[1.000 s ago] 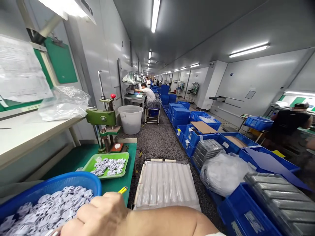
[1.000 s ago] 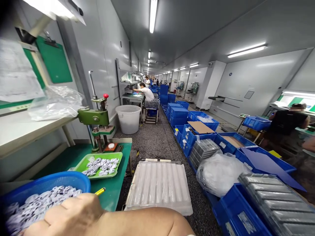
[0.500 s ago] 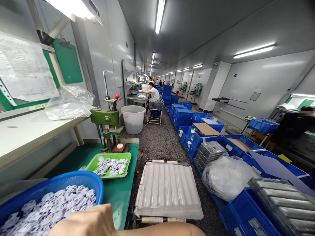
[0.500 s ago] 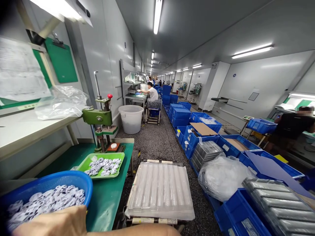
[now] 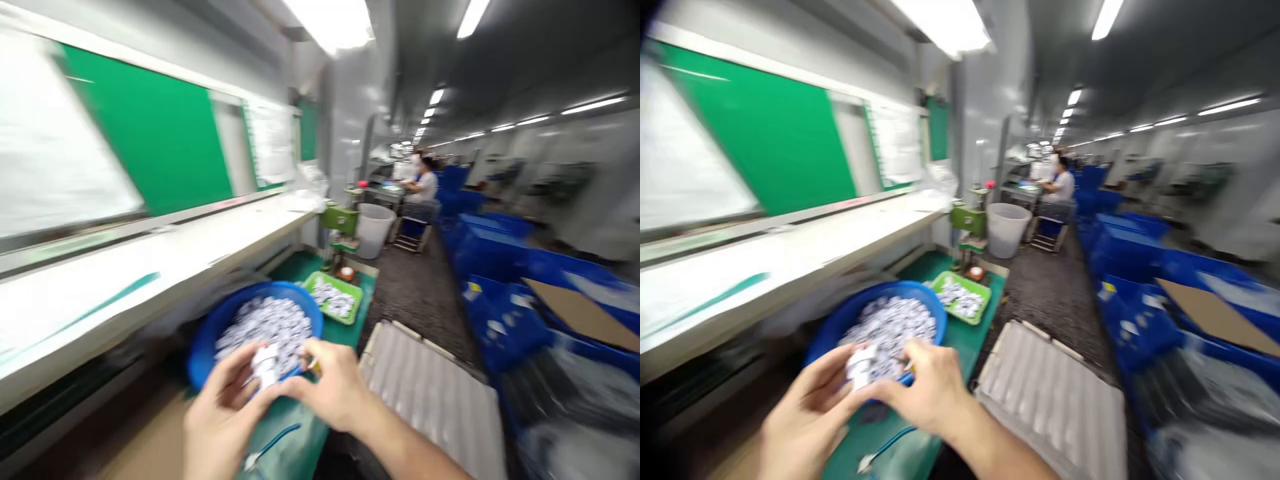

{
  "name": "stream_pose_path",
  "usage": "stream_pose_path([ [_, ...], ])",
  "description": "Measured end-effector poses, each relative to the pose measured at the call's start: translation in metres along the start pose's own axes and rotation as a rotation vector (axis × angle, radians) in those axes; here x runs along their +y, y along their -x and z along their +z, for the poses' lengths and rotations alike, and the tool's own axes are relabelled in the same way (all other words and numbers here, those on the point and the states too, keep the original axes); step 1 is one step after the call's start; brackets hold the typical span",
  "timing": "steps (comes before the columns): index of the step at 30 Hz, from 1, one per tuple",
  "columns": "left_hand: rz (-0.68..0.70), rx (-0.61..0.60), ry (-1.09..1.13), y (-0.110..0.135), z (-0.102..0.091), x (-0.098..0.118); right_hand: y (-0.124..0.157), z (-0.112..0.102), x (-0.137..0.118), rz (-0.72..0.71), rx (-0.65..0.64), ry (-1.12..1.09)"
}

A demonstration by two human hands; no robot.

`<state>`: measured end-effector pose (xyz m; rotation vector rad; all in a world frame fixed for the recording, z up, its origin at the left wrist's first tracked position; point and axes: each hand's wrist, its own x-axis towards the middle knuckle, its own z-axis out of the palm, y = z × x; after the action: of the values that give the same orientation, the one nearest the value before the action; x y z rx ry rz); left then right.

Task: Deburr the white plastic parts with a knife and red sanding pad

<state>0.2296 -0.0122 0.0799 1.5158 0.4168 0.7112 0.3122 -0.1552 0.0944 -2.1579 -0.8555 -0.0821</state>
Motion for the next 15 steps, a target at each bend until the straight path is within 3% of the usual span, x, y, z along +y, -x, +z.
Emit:
stream_pose_path([
  [2, -0.047, -0.010, 0.045, 0.002, -0.018, -0.001, -0.009, 0.007, -0.004, -0.078, -0.099, 0.048],
  [5, 0.005, 0.041, 0.054, 0.003, -0.040, 0.000, -0.023, 0.025, -0.012, -0.259, -0.226, 0.091],
  [15, 0.098, 0.223, -0.118, 0.027, -0.098, 0.009, -0.056, 0.073, -0.049, -0.644, -0.471, 0.121],
])
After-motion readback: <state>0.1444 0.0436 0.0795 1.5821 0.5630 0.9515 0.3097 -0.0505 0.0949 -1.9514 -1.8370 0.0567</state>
